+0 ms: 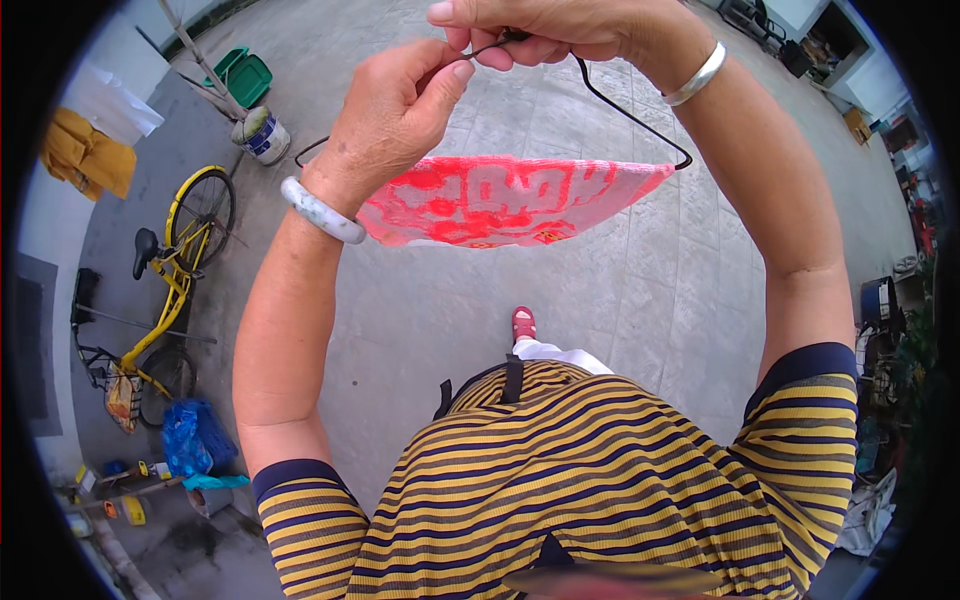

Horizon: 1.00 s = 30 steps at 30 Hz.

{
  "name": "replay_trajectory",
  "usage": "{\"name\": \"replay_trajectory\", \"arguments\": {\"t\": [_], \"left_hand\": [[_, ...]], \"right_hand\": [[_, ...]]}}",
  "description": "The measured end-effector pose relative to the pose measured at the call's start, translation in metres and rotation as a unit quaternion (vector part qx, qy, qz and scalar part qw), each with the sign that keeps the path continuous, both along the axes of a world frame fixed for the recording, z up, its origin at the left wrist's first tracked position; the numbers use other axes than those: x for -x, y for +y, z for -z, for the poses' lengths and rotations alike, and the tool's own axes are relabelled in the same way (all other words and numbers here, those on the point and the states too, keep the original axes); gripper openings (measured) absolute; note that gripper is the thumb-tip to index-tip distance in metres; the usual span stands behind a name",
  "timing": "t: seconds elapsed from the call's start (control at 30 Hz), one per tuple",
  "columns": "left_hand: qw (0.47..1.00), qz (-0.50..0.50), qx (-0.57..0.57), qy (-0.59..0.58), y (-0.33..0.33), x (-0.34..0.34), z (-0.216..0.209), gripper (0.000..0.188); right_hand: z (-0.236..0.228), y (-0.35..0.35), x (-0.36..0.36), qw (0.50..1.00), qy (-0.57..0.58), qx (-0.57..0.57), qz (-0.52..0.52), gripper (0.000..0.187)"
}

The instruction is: Hand washing clothes in a sink and hanging them to dry.

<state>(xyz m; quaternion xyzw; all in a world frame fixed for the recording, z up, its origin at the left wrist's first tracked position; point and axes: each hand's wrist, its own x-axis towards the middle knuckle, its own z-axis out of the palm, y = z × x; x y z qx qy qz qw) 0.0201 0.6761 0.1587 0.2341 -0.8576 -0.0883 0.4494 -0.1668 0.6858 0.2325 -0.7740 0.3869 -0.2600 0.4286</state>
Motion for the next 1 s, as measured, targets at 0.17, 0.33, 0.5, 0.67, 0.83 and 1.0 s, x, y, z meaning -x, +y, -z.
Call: {"name": "replay_trajectory", "arguments": {"t": [0.17, 0.33, 0.5, 0.67, 0.83, 1.0], "left_hand": [[0.996, -0.001, -0.093, -0.015, -0.008, 0.017, 0.010, 0.020], [0.997, -0.041, -0.047, 0.034, -0.011, 0.014, 0.026, 0.022], [0.992, -0.021, -0.080, 0.097, -0.008, 0.002, 0.038, 0.021], [0.986, -0.018, -0.097, 0.133, 0.005, -0.007, 0.043, 0.021], [0.986, -0.035, -0.098, 0.127, 0.008, 0.001, 0.049, 0.022], [0.989, -0.034, -0.098, 0.105, 0.006, 0.008, 0.056, 0.022]], "right_hand": [[0.018, -0.017, 0.020, 1.000, -0.011, 0.017, -0.004, 0.039], [0.034, 0.002, 0.049, 0.993, -0.032, 0.107, 0.045, 0.048], [0.141, -0.036, 0.162, 0.929, -0.318, 0.153, 0.111, 0.044], [0.260, 0.001, 0.197, 0.860, -0.476, 0.068, 0.171, 0.041], [0.298, 0.053, 0.146, 0.854, -0.469, 0.098, 0.204, 0.039], [0.301, 0.054, 0.131, 0.865, -0.374, 0.144, 0.302, 0.026]]}}
